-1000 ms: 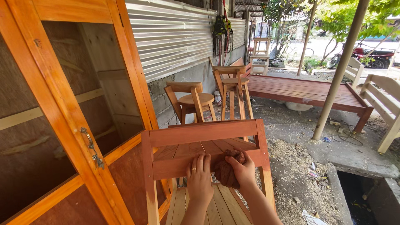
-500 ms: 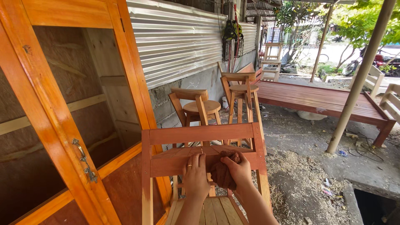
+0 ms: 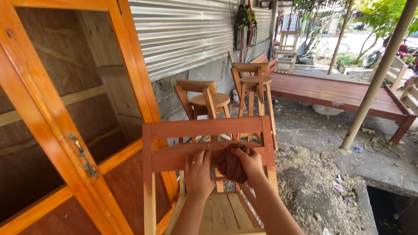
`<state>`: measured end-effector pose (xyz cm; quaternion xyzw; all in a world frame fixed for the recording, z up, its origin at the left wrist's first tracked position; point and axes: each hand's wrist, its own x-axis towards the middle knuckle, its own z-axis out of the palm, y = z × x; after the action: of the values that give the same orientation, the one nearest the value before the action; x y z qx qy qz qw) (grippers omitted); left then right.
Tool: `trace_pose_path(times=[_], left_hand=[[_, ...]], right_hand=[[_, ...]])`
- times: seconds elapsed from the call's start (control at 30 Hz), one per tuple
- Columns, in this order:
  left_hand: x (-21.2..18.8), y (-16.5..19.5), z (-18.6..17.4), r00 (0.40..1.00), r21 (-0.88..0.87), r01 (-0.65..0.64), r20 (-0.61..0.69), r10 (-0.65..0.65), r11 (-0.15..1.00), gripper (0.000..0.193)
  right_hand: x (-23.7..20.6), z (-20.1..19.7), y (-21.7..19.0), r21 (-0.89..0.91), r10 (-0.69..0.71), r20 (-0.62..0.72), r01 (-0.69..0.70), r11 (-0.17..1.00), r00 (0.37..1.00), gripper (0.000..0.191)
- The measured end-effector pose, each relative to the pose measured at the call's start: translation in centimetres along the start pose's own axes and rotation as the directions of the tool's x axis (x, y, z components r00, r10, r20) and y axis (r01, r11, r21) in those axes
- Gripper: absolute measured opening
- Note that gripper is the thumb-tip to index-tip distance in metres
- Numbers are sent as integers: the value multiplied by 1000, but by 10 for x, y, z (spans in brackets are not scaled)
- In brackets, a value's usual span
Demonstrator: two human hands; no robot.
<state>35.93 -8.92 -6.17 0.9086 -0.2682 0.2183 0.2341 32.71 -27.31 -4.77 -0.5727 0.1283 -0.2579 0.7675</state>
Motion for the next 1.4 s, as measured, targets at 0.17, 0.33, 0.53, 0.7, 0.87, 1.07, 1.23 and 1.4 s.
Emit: trace_pose_path(times=[0.17,0.33,0.53,0.7,0.87,1.07,1.23,1.4], left_hand=[[-10,-25,-11,999,114,-33,-3,34,993,98],[-81,-57,18,983,-49,164,-70,-167,985,95],[-183,-67,69,979,-511,156,-33,-200,845,63],[-229,-57,51,705,-780,625,552,-445,24,59],[-273,-43,14,650,-722,689,651,-392,-57,62],[-299,-44,14,655,-765,590,640,-402,-258,64],[-320,-59,-5,542,-638,546,763,-351,-543,58],[-314,-51,-12,605,-724,590,690,-397,-359,52]], right_hand=[[-18,-28,16,286,179,235,-244,927,955,43],[-69,-42,51,552,217,104,-238,799,971,42],[-146,-29,111,620,209,129,-244,746,969,52],[-214,-3,131,551,402,-89,-291,782,911,42],[-280,14,142,446,228,-126,-150,882,966,27],[-337,35,164,331,61,47,-73,941,997,25],[-361,45,162,60,-10,164,0,998,986,41],[-367,42,154,55,-122,316,110,992,941,73]])
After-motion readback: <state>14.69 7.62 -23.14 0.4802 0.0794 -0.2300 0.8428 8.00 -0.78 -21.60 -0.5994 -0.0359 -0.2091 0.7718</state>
